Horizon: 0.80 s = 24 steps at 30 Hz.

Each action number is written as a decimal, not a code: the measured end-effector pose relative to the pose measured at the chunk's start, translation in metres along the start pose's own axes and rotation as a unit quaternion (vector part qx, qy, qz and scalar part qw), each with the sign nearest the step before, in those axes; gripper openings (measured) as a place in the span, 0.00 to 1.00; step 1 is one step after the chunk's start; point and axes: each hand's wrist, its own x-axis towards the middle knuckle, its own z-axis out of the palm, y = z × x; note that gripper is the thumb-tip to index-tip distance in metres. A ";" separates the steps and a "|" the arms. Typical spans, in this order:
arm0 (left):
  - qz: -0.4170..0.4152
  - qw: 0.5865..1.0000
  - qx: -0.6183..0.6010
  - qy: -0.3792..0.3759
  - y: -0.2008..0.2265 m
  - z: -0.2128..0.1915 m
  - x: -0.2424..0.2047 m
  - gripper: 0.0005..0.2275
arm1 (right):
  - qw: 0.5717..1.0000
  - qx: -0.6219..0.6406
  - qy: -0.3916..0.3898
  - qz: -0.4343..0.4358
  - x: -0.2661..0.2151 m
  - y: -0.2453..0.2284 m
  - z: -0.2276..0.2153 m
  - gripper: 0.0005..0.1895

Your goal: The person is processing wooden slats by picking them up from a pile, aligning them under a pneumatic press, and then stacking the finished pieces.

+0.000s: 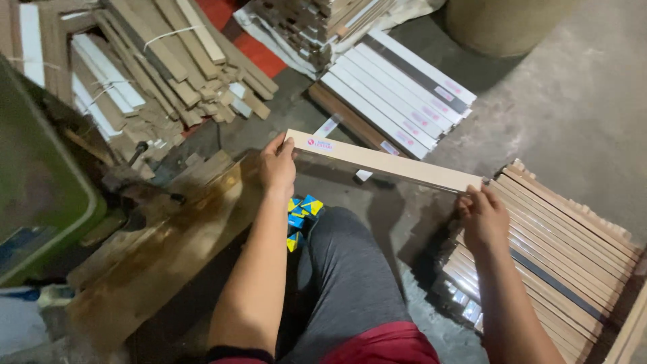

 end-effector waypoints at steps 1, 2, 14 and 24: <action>-0.001 1.000 0.000 0.007 0.019 -0.013 -0.025 0.19 | 1.000 -0.002 -0.005 0.003 -0.026 -0.023 0.012 0.26; -0.004 1.000 0.006 0.010 0.039 -0.025 -0.050 0.19 | 0.999 -0.035 -0.020 -0.024 -0.052 -0.046 0.026 0.25; 0.034 0.966 -0.163 0.199 -0.010 -0.215 -0.147 0.16 | 0.979 -0.082 -0.180 -0.041 -0.138 -0.004 0.094 0.10; 0.047 0.920 -0.082 0.380 -0.036 -0.370 -0.184 0.20 | 0.915 -0.195 -0.338 -0.104 -0.236 0.046 0.230 0.16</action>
